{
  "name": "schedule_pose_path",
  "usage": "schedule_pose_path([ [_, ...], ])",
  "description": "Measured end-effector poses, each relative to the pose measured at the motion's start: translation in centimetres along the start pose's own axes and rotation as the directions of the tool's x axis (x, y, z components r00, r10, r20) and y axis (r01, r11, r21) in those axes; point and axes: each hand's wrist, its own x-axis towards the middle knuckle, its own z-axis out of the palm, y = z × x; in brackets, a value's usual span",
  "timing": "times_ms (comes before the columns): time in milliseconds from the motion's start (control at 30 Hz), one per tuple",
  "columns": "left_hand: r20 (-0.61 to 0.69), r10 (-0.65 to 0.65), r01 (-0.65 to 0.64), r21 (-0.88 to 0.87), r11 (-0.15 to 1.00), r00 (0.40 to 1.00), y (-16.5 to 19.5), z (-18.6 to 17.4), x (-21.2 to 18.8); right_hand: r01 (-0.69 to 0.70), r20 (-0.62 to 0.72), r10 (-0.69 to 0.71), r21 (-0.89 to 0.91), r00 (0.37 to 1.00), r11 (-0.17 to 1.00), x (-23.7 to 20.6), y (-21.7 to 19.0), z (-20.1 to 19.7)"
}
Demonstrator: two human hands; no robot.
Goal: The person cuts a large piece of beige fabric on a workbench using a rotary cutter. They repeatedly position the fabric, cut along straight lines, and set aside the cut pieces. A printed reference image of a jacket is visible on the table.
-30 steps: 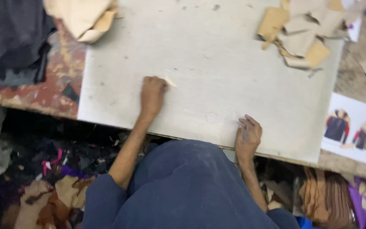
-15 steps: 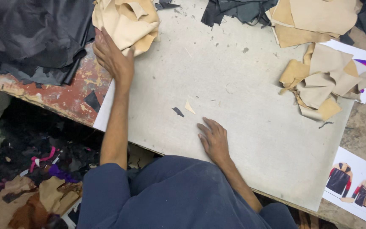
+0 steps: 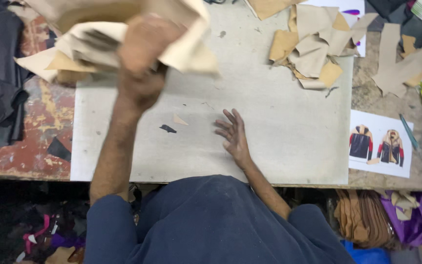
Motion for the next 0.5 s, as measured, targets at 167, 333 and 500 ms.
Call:
schedule_pose_path([
  [167, 0.649, 0.094, 0.148, -0.308, 0.940, 0.755, 12.8, 7.4, -0.7, -0.257, -0.302, 0.175, -0.257, 0.937, 0.932, -4.2, -2.2, -3.0],
  [333, 0.895, -0.008, 0.339, -0.162, 0.927, 0.447, 14.2, 9.1, -7.2, -0.512, -0.501, 0.378, -0.159, 0.779, 0.844, -8.7, -2.9, -5.5],
  [500, 0.856, -0.200, 0.292, 0.061, 0.954, 0.477, 13.4, 9.0, -11.5, -0.628, -0.485, 0.570, 0.053, 0.663, 0.776, -9.7, -4.4, -7.6],
])
